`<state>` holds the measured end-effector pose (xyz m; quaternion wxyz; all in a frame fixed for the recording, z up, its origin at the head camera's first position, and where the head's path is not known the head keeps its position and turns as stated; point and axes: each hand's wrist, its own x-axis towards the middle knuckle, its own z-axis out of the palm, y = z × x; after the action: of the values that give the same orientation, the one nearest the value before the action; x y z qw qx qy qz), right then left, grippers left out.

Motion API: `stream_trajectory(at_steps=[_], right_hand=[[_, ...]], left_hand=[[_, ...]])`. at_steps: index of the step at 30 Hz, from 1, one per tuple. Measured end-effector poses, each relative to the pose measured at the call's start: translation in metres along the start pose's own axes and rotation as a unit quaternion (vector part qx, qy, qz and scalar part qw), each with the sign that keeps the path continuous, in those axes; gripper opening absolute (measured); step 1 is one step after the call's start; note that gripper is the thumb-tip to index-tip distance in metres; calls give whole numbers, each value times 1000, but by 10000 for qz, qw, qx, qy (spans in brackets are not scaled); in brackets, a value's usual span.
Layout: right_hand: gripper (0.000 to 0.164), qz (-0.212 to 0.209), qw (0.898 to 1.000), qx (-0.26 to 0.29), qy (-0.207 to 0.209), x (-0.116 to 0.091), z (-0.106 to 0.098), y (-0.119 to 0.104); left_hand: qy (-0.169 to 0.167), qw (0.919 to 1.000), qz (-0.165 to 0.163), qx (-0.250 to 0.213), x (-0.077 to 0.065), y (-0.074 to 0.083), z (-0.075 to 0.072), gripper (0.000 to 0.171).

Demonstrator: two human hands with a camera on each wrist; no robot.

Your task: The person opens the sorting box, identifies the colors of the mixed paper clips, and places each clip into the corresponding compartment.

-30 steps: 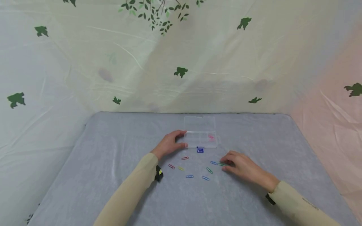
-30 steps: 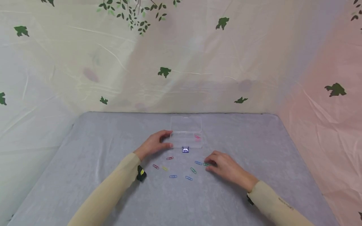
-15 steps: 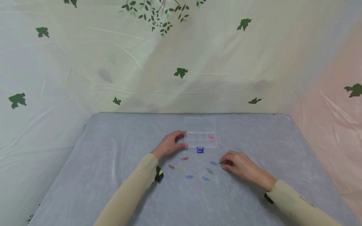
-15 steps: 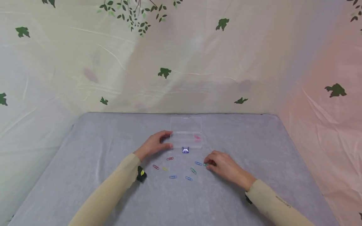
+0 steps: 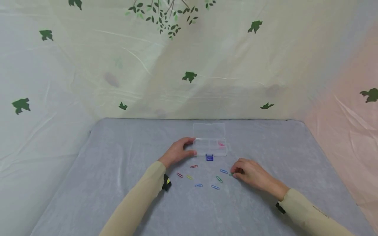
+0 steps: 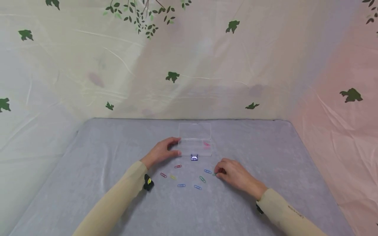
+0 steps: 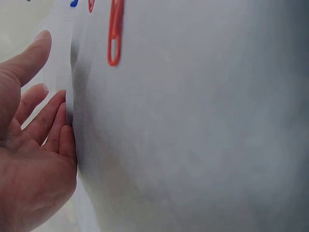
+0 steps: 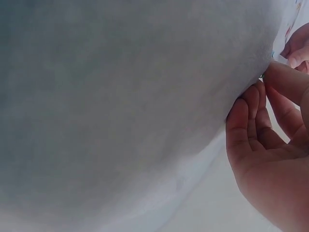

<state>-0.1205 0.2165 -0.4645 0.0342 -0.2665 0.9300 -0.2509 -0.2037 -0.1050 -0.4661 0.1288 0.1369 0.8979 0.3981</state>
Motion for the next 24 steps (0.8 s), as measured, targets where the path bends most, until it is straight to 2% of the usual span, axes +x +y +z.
stream_trajectory(at_steps=[9,18,24], right_hand=[[15,174,9997,104,-107,-1,-4,-1],[14,15,9994,336,100,-5,-7,0],[14,103,9987,422,263,-7,-10,-1]], left_hand=[[18,10000,43,19,1,-2,0,65],[9,10000,16,-2,2,-3,1,65],[7,10000,14,-10,2,-3,0,66]])
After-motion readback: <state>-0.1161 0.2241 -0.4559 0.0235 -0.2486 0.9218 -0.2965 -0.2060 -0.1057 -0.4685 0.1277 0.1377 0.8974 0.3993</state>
